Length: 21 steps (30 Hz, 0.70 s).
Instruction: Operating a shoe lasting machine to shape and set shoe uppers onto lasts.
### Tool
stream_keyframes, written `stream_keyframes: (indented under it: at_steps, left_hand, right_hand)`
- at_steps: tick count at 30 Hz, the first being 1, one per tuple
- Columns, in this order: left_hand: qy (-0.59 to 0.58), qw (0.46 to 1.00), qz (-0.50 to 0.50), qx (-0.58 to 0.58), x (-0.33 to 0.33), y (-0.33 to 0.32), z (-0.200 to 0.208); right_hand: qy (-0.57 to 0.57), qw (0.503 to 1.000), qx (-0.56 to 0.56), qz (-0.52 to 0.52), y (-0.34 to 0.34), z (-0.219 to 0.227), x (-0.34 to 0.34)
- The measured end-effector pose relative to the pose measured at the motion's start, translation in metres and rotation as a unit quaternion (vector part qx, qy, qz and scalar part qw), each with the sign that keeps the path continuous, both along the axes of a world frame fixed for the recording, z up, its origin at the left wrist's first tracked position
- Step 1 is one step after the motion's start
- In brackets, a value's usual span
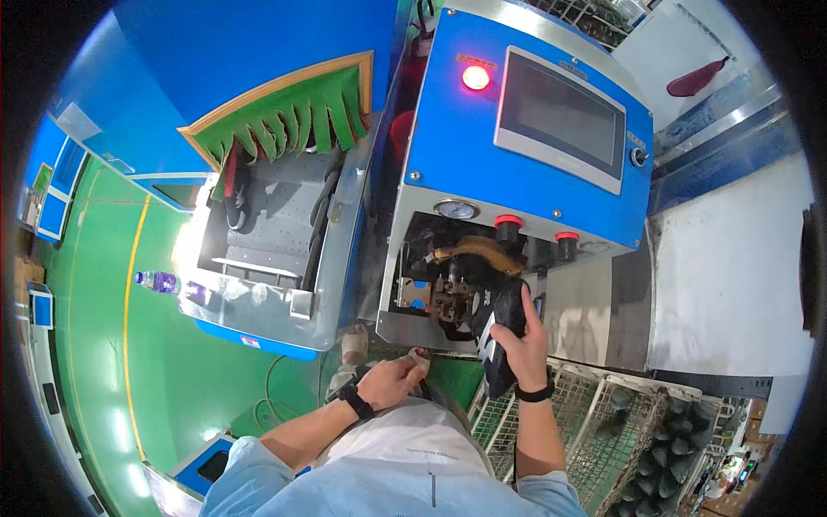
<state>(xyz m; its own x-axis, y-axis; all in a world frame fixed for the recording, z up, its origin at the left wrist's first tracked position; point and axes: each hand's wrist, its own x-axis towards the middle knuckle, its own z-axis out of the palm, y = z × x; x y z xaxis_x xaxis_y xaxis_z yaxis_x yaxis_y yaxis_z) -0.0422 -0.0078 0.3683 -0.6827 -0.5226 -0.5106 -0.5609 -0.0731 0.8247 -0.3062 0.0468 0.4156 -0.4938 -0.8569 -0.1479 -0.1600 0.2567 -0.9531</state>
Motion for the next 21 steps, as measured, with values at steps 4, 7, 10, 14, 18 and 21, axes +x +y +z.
stream_keyframes:
  at_steps: [4,7,10,14,18,21]
  left_hand:
    - [-0.014,0.998,-0.03,-0.047,0.007,-0.019,-0.009]
    - [-0.031,0.997,-0.037,-0.061,0.002,-0.032,-0.014]
    - [-0.034,0.998,-0.01,-0.048,0.031,-0.051,-0.023]
    - [0.084,0.995,0.026,0.035,0.058,-0.057,-0.083]
    - [-0.064,0.991,-0.07,-0.094,0.076,-0.073,-0.137]
    - [-0.03,0.996,-0.066,-0.055,0.044,-0.074,-0.076]
  right_hand:
    - [0.21,0.972,0.108,-0.002,-0.042,0.007,0.009]
    - [0.334,0.926,0.168,0.051,-0.052,-0.011,0.011]
    - [0.324,0.897,0.297,0.036,-0.083,-0.011,0.047]
    - [0.392,0.894,0.219,0.01,-0.09,-0.043,0.035]
    - [0.397,0.897,0.194,-0.03,-0.078,-0.039,0.035]
    - [0.394,0.9,0.186,-0.031,-0.069,-0.045,0.036]
